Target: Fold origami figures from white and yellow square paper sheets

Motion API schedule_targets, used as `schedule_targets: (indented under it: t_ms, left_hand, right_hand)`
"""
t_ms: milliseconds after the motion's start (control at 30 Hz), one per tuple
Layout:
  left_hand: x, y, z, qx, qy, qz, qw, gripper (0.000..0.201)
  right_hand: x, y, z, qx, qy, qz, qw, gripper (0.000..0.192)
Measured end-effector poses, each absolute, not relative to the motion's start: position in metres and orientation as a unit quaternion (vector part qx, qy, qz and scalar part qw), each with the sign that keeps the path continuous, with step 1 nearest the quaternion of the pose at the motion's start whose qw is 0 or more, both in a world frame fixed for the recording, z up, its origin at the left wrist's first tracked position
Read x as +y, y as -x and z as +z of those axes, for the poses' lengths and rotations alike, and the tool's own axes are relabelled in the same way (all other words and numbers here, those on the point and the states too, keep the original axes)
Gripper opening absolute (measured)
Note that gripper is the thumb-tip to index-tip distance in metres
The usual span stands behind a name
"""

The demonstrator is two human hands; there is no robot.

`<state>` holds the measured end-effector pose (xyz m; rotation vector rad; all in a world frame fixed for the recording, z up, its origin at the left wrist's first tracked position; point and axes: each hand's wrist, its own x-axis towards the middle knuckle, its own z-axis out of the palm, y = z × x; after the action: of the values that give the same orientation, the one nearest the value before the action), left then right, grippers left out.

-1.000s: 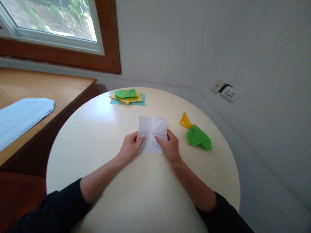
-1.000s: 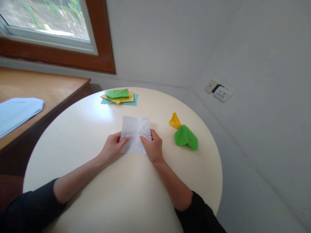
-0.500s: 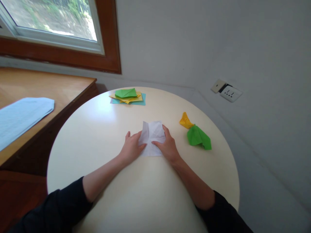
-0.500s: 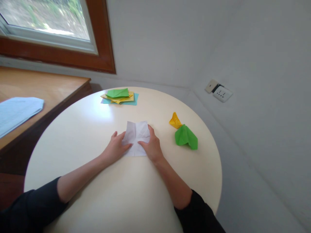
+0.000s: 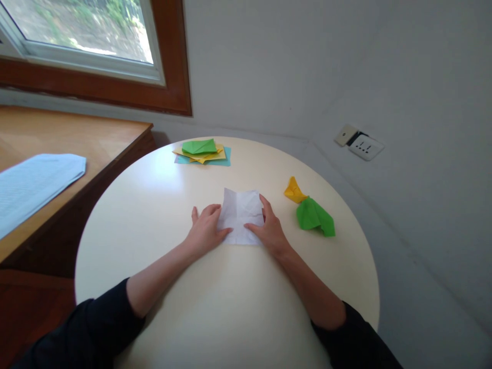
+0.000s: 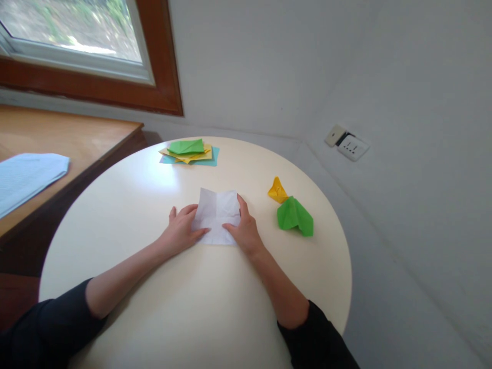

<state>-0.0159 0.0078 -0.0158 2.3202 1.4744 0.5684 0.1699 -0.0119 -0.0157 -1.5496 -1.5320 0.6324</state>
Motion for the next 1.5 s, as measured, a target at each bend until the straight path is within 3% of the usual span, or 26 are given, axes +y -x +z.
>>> schedule_targets:
  t_ms: [200, 600, 833, 1000, 1233, 1333, 1433, 1500]
  left_hand:
    - [0.005, 0.013, -0.019, 0.494, -0.831, 0.208, 0.148, 0.018]
    - [0.007, 0.015, -0.018, 0.471, -0.851, 0.215, 0.086, 0.03]
    - [-0.012, 0.005, -0.018, 0.443, -0.881, 0.156, 0.055, 0.036]
    - [-0.022, 0.001, -0.024, 0.451, -0.881, 0.135, 0.054, 0.053]
    - [-0.006, 0.009, -0.011, 0.469, -0.856, 0.179, 0.123, 0.034]
    - [0.002, 0.011, -0.008, 0.495, -0.831, 0.198, 0.159, 0.033]
    - [0.006, 0.012, -0.01, 0.506, -0.819, 0.216, 0.165, 0.032]
    - [0.007, 0.013, -0.012, 0.506, -0.819, 0.219, 0.157, 0.03]
  right_hand:
    - [-0.012, -0.169, -0.015, -0.628, 0.611, 0.219, 0.43, 0.078]
    - [-0.015, -0.167, -0.018, -0.654, 0.614, 0.203, 0.394, 0.076]
    - [-0.013, -0.163, -0.019, -0.675, 0.604, 0.168, 0.391, 0.068]
    - [-0.012, -0.162, -0.018, -0.67, 0.608, 0.179, 0.386, 0.064]
    - [-0.012, -0.165, -0.02, -0.643, 0.617, 0.203, 0.406, 0.062]
    - [-0.013, -0.166, -0.016, -0.645, 0.616, 0.114, 0.439, 0.066]
    - [-0.018, -0.165, -0.008, -0.674, 0.582, -0.015, 0.454, 0.044]
    - [-0.021, -0.16, -0.005, -0.724, 0.547, -0.031, 0.418, 0.027]
